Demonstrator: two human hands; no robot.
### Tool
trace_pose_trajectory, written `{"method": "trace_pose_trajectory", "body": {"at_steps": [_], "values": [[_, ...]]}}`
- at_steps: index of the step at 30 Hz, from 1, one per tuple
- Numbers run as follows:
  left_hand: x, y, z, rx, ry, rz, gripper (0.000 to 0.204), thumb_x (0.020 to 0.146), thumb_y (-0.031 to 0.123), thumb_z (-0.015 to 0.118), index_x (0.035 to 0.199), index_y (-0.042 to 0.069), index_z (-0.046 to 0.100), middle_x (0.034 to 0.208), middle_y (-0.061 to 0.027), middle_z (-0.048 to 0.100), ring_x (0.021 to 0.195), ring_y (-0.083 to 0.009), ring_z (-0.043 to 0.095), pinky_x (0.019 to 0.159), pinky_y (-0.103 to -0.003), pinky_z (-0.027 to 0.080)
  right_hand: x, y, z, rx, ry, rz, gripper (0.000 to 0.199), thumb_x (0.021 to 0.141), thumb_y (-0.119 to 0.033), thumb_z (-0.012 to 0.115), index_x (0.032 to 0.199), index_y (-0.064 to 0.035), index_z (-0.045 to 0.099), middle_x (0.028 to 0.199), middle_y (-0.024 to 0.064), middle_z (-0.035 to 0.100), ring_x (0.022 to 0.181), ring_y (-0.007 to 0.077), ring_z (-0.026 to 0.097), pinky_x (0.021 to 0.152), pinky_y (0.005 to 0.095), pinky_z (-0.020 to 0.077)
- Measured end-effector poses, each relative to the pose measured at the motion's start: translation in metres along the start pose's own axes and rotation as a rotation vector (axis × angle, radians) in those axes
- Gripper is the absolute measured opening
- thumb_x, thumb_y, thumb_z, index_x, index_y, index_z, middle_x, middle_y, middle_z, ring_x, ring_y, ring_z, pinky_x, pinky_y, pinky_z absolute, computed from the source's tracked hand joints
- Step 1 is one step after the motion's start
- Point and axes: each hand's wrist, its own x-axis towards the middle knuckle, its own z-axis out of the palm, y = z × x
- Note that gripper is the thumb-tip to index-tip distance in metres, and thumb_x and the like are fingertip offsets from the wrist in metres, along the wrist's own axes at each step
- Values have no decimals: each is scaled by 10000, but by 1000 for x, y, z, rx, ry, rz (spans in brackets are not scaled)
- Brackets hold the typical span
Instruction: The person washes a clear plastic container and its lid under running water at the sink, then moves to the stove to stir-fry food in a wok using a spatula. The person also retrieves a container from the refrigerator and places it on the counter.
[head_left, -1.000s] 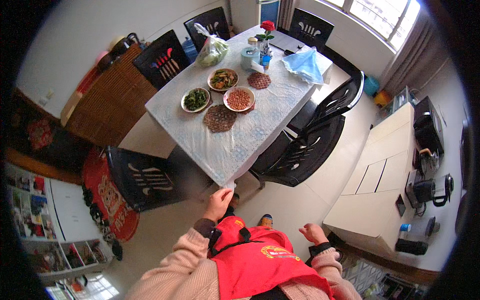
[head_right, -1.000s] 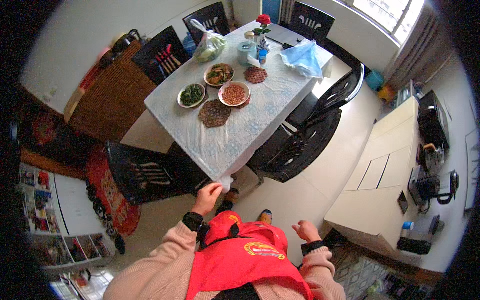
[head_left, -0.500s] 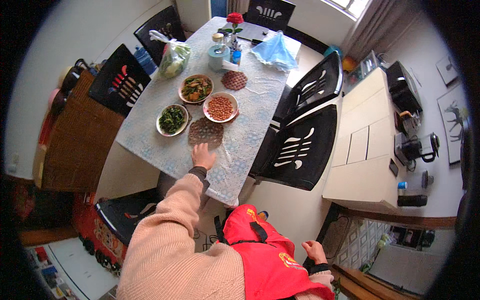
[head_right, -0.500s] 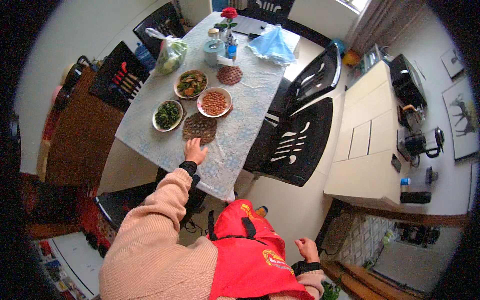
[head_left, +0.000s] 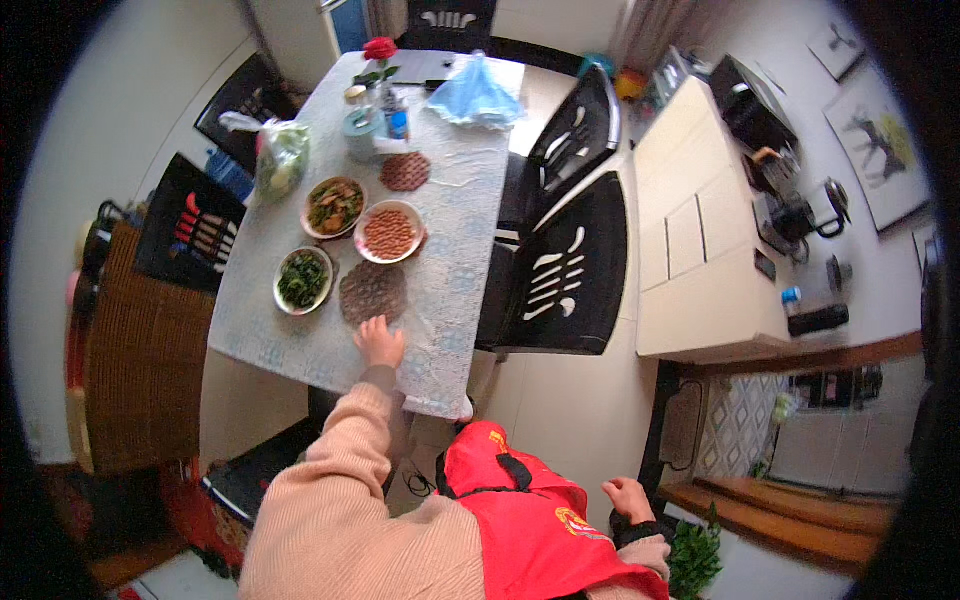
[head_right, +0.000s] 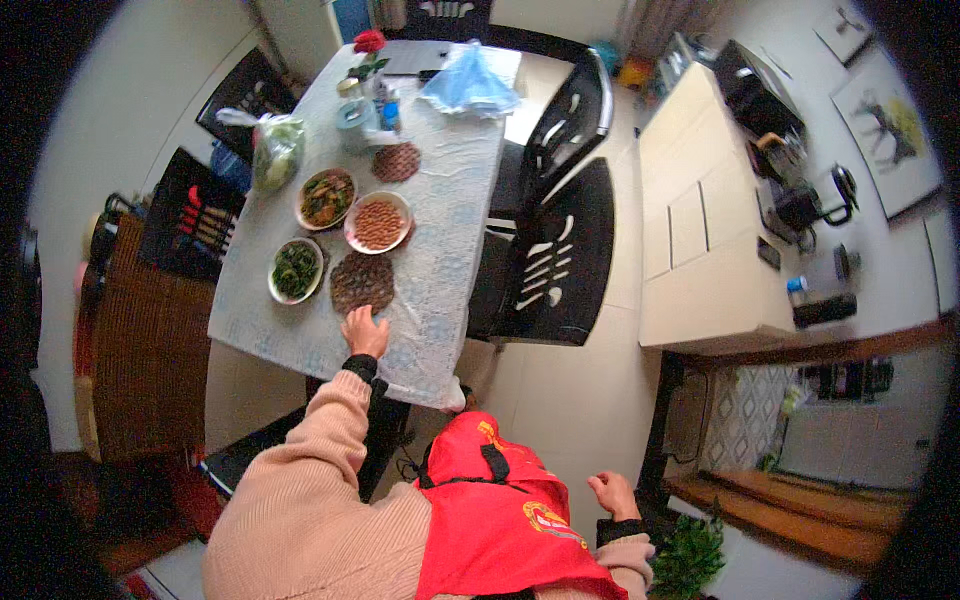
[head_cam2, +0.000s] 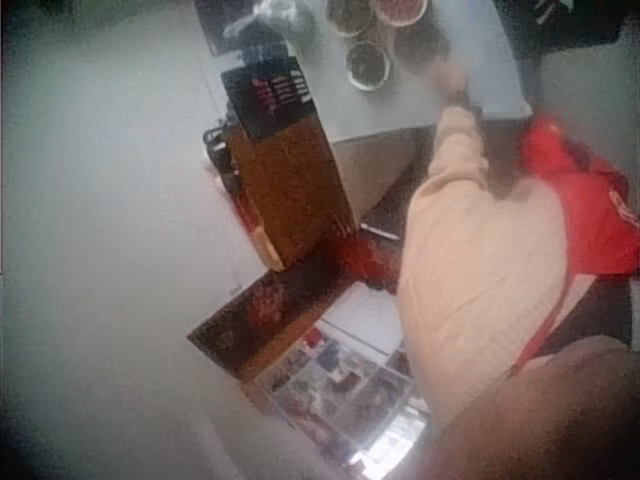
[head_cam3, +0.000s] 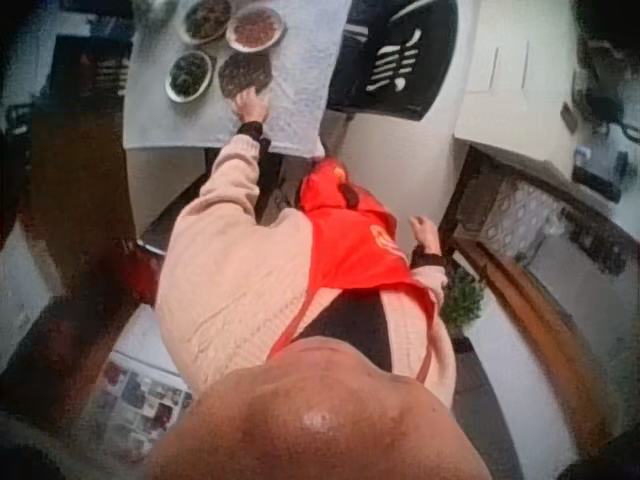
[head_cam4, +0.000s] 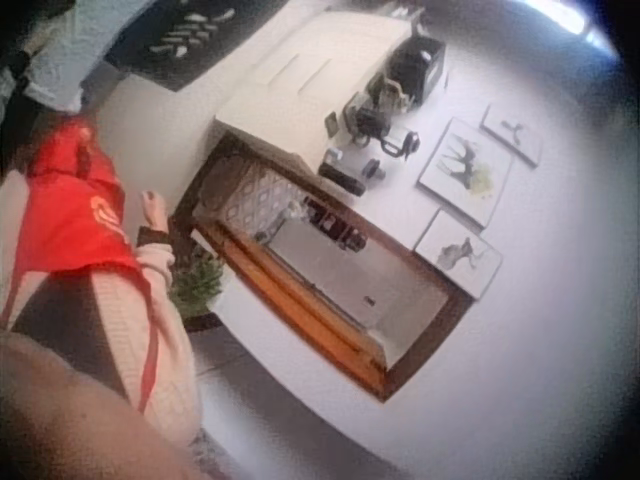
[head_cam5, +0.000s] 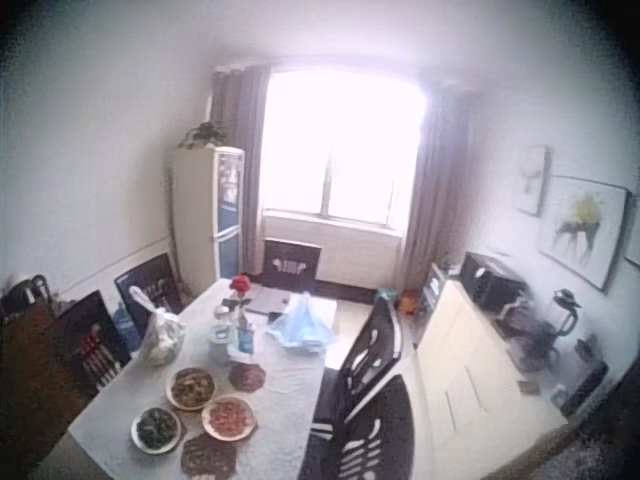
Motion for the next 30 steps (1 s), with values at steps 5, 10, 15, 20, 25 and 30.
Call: {"method": "trace_pose_trajectory", "body": {"at_steps": [5, 10, 15, 20, 25, 30], "values": [[-30, 16, 4, -143, 175, 287, 417, 830, 286, 681, 1137, 7, 634, 1266, -199, 585, 1249, -402, 476, 1037, -528, 377, -5, 23, 10, 23, 43, 14, 474, 894, -427, 625, 1098, -8, 708, 1089, 237, 695, 1029, 386, 664, 893, 450, 523], [-101, 93, 3, -206, 87, 494, 352, 885, 243, 651, 1145, 7, 637, 1378, -223, 524, 1371, -416, 370, 1137, -528, 276, -23, 50, 26, 177, 150, 53, 460, 896, -420, 609, 1090, -14, 704, 1073, 229, 697, 1015, 406, 659, 904, 471, 516], [-177, 179, 0, -277, -32, 731, 287, 899, 212, 647, 1127, 39, 645, 1414, -216, 492, 1384, -422, 351, 1137, -522, 275, -62, 92, 59, 302, 212, 139, 449, 898, -412, 609, 1088, -18, 709, 1078, 222, 700, 1028, 394, 659, 915, 466, 512], [-255, 239, -4, -383, -14, 963, 259, 889, 182, 662, 1104, 40, 645, 1404, -211, 504, 1379, -424, 359, 1134, -515, 291, -102, 153, 105, 358, 169, 212, 464, 884, -446, 626, 1095, -43, 714, 1099, 199, 706, 1049, 365, 661, 913, 454, 513], [-323, 260, 4, -412, -4, 1103, 254, 837, 156, 704, 1063, 47, 663, 1336, -210, 544, 1331, -441, 408, 1117, -515, 319, -138, 208, 142, 505, 145, 316, 477, 900, -422, 625, 1138, -14, 692, 1179, 211, 677, 1089, 357, 646, 938, 445, 508], [-374, 251, 13, -392, -78, 1066, 239, 834, 180, 697, 1036, 54, 679, 1362, -218, 513, 1333, -445, 389, 1116, -525, 304, -166, 239, 153, 539, 91, 384, 494, 894, -426, 615, 1165, -19, 689, 1176, 206, 682, 1094, 352, 649, 939, 439, 509]]}}
